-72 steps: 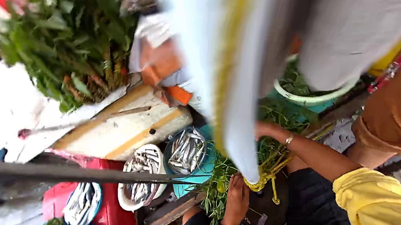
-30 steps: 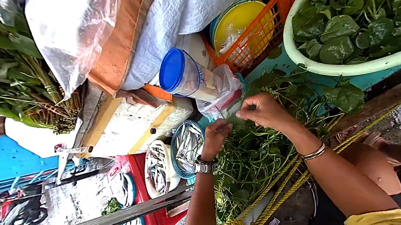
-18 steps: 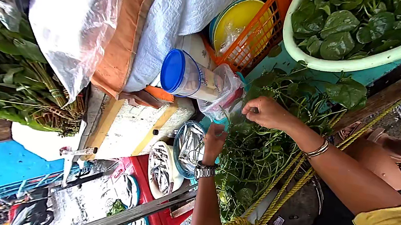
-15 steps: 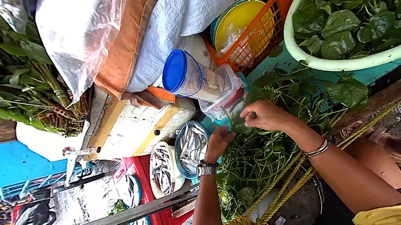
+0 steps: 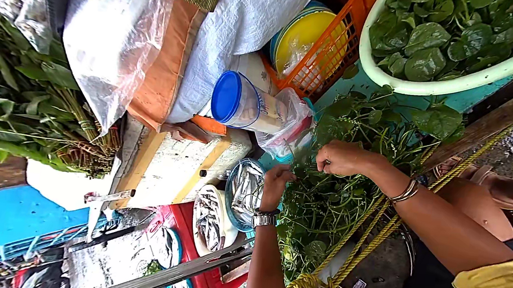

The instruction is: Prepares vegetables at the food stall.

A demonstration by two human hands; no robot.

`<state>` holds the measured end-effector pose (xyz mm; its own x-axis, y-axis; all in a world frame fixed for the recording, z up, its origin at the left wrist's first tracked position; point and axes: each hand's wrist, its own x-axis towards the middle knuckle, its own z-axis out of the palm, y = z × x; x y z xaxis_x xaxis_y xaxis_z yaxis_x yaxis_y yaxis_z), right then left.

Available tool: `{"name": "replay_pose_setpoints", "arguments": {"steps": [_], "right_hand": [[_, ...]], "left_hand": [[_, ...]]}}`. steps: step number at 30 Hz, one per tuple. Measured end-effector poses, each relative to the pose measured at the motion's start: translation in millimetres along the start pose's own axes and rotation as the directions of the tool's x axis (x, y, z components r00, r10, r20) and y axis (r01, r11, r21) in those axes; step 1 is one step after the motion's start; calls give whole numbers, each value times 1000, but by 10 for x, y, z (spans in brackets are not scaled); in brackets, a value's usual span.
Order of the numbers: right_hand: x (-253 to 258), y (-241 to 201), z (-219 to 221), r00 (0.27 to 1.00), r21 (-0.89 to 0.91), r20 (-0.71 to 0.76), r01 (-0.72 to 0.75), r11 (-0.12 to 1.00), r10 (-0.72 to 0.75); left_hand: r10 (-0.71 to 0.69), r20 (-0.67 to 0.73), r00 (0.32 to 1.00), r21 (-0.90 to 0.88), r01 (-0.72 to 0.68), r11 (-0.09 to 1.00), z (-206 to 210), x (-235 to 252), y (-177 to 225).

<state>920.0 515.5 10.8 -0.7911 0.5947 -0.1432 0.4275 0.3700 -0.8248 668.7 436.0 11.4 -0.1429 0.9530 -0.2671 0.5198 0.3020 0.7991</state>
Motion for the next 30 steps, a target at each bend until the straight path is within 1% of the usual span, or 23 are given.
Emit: {"name": "replay_pose_setpoints", "arguments": {"steps": [3,6,8,11,12,13,15,18,22,27,30], "right_hand": [[3,-23,-6,998,-40,68,-4,999,6],[10,-31,-12,996,-60,89,-6,998,11],[20,-17,-1,997,-55,76,11,998,-7],[17,-30,-12,997,-63,72,8,998,-3],[16,-22,-4,998,-62,61,8,998,-4],[11,-14,8,999,-53,45,7,999,-5],[11,28,48,1000,-37,-4,21,999,-21],[-10,16,27,1000,-28,9,13,1000,-13],[-33,-14,-1,999,-20,37,1,1000,0],[-23,-21,-27,999,28,36,6,1000,-7],[-34,9,-44,1000,67,17,-2,998,1]], "left_hand": [[42,-6,999,-98,-42,994,-29,-92,40],[54,0,999,-120,-54,991,-34,-146,76],[27,-8,1000,-66,-27,997,-20,-132,71],[-12,12,1000,105,11,994,10,-45,48],[-10,13,1000,124,9,992,23,-22,50],[2,12,1000,109,-3,994,34,-9,61],[45,14,999,14,-45,999,42,-7,117],[86,14,996,-125,-83,989,51,-73,188],[105,26,994,-246,-96,965,43,-165,109],[144,94,985,-273,-114,955,56,-252,87],[177,96,980,-264,-146,953,105,-311,153]]}}
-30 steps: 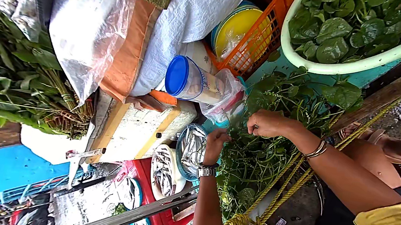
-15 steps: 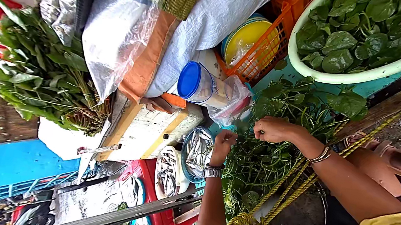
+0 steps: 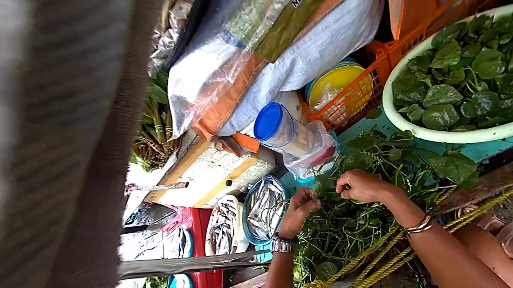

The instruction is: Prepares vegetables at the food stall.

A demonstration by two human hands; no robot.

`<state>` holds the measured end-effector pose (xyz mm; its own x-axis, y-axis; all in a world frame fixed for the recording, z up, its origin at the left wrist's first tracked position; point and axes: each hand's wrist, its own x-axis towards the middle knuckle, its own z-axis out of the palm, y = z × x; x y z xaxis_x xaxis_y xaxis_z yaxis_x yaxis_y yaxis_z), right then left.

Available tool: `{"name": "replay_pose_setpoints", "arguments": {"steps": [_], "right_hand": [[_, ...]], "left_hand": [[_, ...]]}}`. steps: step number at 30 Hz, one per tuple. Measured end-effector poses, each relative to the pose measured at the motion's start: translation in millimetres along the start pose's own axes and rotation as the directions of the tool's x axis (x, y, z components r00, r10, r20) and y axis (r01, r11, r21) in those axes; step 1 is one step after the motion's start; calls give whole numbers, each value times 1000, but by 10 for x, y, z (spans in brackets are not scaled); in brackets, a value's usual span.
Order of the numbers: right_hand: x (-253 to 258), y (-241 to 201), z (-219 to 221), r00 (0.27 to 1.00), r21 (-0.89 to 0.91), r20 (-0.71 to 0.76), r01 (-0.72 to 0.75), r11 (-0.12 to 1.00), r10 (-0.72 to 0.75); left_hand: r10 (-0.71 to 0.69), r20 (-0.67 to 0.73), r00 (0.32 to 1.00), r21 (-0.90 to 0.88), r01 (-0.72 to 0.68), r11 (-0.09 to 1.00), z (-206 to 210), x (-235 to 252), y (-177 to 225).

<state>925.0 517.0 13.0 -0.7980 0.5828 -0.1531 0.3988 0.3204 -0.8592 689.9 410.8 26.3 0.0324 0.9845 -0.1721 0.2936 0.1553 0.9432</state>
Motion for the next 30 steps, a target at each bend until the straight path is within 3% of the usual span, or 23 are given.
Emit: {"name": "replay_pose_setpoints", "arguments": {"steps": [6,14,30], "right_hand": [[13,8,-10,999,-49,20,26,998,-25],[-24,-39,-14,998,-82,59,6,997,-1],[-3,-11,63,999,-55,45,-25,998,28]], "left_hand": [[11,-34,999,53,-10,999,59,-5,74],[-111,-133,985,107,126,986,143,60,133],[-140,-137,981,206,166,964,183,116,95]]}}
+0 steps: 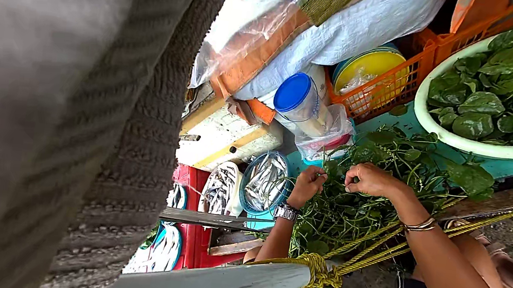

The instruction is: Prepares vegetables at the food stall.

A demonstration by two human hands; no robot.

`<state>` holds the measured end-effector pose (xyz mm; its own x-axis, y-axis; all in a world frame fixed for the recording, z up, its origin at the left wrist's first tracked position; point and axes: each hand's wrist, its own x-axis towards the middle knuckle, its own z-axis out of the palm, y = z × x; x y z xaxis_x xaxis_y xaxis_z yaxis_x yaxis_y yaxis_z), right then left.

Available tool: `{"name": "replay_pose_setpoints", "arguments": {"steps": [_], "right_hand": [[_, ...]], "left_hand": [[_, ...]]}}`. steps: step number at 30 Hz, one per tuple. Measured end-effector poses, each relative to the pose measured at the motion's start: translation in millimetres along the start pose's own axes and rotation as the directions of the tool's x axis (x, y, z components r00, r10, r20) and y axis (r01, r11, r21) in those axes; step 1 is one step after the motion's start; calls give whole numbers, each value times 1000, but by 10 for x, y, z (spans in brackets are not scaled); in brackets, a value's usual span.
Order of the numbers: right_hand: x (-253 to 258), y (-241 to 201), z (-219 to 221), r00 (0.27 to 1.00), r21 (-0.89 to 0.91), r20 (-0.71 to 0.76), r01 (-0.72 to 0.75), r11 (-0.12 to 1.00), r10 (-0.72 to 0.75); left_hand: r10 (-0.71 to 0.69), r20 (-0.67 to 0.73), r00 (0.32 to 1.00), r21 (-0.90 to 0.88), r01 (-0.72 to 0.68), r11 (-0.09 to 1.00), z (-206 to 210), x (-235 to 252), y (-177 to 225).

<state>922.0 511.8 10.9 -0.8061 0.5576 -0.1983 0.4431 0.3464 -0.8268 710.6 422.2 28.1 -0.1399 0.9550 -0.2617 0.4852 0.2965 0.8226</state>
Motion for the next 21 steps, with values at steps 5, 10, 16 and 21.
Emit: {"name": "replay_pose_setpoints", "arguments": {"steps": [5,10,16,21], "right_hand": [[15,-8,61,999,-41,-20,-33,999,32],[21,40,112,998,-25,-52,-35,999,33],[62,74,144,1000,-36,-11,-1,999,1],[60,86,139,1000,-49,-14,9,999,-9]], "left_hand": [[41,-30,999,-54,-43,998,-29,38,-53],[-29,-101,994,-383,-12,924,-99,97,-111],[-115,-74,991,-423,73,903,-152,141,-135],[-126,-56,990,-290,105,951,-176,213,-97]]}}
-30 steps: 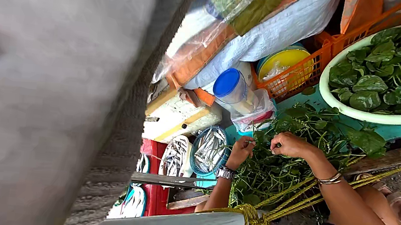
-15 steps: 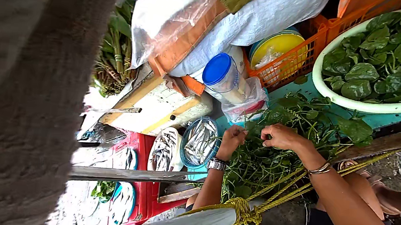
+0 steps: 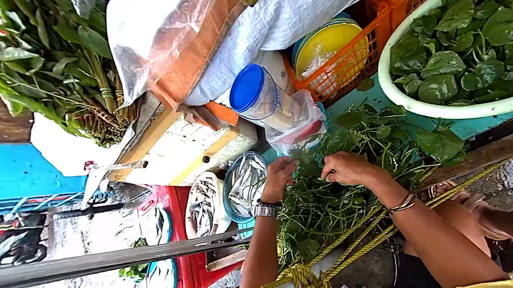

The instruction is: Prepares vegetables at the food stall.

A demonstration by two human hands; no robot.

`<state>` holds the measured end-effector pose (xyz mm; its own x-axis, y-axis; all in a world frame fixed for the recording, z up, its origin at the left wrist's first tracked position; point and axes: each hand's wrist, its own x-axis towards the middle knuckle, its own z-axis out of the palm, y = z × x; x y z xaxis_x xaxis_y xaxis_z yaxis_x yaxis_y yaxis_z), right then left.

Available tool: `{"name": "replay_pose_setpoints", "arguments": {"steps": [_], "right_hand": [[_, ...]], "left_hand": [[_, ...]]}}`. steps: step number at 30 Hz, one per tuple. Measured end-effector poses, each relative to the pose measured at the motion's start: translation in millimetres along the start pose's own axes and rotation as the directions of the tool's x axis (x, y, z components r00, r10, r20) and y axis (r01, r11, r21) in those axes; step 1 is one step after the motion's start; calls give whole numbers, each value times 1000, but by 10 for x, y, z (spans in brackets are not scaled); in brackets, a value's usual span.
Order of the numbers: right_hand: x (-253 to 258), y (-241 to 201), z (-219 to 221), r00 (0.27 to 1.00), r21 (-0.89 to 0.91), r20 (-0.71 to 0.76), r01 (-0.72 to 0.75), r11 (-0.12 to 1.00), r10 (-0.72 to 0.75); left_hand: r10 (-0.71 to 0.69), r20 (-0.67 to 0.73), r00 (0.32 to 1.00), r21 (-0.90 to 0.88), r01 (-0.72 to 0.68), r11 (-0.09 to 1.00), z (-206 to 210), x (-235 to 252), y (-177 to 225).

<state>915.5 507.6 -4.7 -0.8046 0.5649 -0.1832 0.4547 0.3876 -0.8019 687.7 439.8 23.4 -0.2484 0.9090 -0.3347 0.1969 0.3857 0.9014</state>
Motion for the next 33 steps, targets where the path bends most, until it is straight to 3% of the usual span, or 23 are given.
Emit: {"name": "replay_pose_setpoints", "arguments": {"steps": [7,14,17,20,24,26,28,31,33], "right_hand": [[-17,0,-44,1000,52,-3,16,999,-16],[-56,35,-113,975,298,-193,169,939,-115],[-55,51,-148,965,351,-261,86,932,9],[-50,47,-182,940,332,-274,-107,937,204],[-34,34,-184,927,293,-253,-200,935,278],[-33,46,-177,918,300,-283,-189,935,277],[-23,76,-168,904,304,-328,-173,937,273],[-28,64,-183,899,310,-335,-176,934,281],[-48,43,-184,894,327,-353,-160,931,278]], "left_hand": [[236,122,964,-299,-191,935,-32,-128,-48],[326,139,935,-405,-247,880,-80,-244,-164],[264,104,959,-406,-201,891,-75,-264,-149],[68,-19,997,-363,-70,929,-44,-252,-96],[-96,-103,990,-312,59,948,-17,-166,-85],[-106,-147,984,-207,74,976,-4,-117,-114],[-68,-218,974,73,85,994,-4,-60,-166],[111,-265,958,564,61,824,8,-15,-146],[330,-240,913,714,-64,697,90,-24,-48]]}}
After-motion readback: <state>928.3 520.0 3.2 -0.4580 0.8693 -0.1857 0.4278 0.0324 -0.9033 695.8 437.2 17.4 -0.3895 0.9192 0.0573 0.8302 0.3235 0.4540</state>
